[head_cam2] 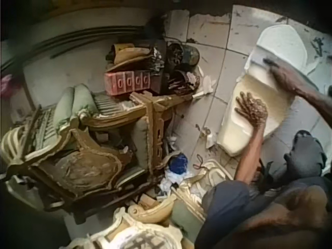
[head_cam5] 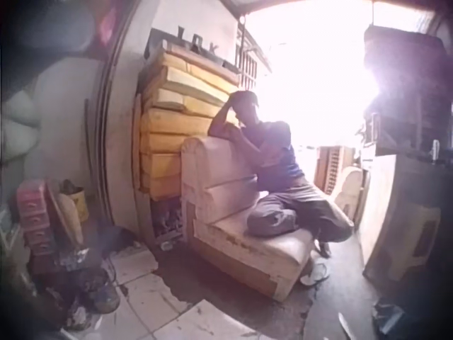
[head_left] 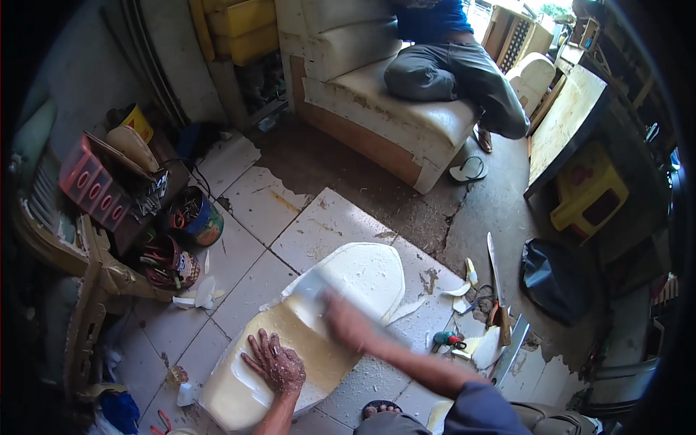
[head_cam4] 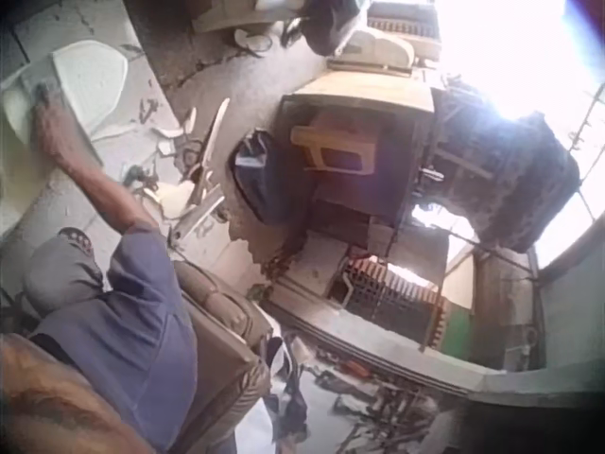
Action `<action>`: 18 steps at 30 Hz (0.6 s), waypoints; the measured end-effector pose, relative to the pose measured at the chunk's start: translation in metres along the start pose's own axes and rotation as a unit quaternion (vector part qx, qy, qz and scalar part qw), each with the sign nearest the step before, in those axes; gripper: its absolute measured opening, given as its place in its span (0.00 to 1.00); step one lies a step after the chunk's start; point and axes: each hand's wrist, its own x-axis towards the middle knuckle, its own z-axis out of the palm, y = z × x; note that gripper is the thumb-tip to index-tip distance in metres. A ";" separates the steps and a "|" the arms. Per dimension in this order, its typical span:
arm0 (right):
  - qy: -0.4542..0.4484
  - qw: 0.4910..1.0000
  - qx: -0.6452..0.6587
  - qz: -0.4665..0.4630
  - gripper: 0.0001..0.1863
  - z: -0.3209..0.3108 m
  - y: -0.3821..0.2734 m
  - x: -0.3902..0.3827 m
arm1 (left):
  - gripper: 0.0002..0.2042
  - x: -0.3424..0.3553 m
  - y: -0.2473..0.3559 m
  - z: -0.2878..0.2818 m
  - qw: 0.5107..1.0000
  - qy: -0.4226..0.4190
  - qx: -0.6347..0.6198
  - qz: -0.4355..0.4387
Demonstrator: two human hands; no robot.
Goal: The person shapes a piece of seat foam using a long blade, slicing off thin layers to contour the surface and then uses a coarse sanding block to smooth the edges.
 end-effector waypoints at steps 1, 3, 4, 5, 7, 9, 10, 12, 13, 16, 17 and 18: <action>0.080 0.991 0.090 0.061 0.24 -0.043 0.034 0.021 | 0.23 -0.002 0.002 0.001 1.000 -0.001 0.000 -0.003; 0.170 0.919 0.217 0.282 0.24 -0.100 0.059 0.053 | 0.23 -0.004 0.003 0.011 0.999 0.032 0.019 0.008; 0.205 0.883 0.243 0.345 0.23 -0.110 0.064 0.059 | 0.22 -0.004 0.009 0.012 0.999 0.028 0.021 0.003; 0.181 0.938 0.156 0.252 0.24 -0.069 0.051 0.039 | 0.22 -0.001 0.009 0.011 0.999 0.027 0.026 -0.003; 0.120 0.988 -0.086 -0.034 0.25 0.018 0.018 0.003 | 0.22 0.002 -0.001 0.011 0.999 0.027 0.025 -0.013; -0.037 0.993 -0.079 -0.082 0.26 0.009 -0.037 -0.001 | 0.22 -0.001 -0.014 0.007 0.999 0.006 0.020 -0.043; -0.115 0.986 -0.079 -0.095 0.26 0.002 -0.053 -0.007 | 0.22 -0.002 -0.011 0.001 0.999 -0.001 0.021 -0.035; 0.055 0.998 -0.011 0.008 0.27 -0.021 0.053 0.011 | 0.23 -0.004 0.001 0.010 1.000 0.019 0.012 0.005; 0.198 0.971 0.131 0.042 0.28 -0.042 0.108 0.010 | 0.23 -0.004 0.010 0.016 1.000 0.018 0.008 0.015; 0.190 0.962 0.106 0.164 0.24 -0.057 0.040 0.037 | 0.24 -0.003 0.000 0.014 0.999 0.018 0.032 -0.005; 0.216 0.973 0.002 0.077 0.22 -0.021 0.025 0.018 | 0.24 0.003 0.005 0.012 1.000 0.014 0.023 -0.009; 0.115 0.992 -0.049 -0.024 0.22 0.018 -0.005 -0.005 | 0.24 0.004 0.003 0.007 1.000 0.010 0.021 -0.020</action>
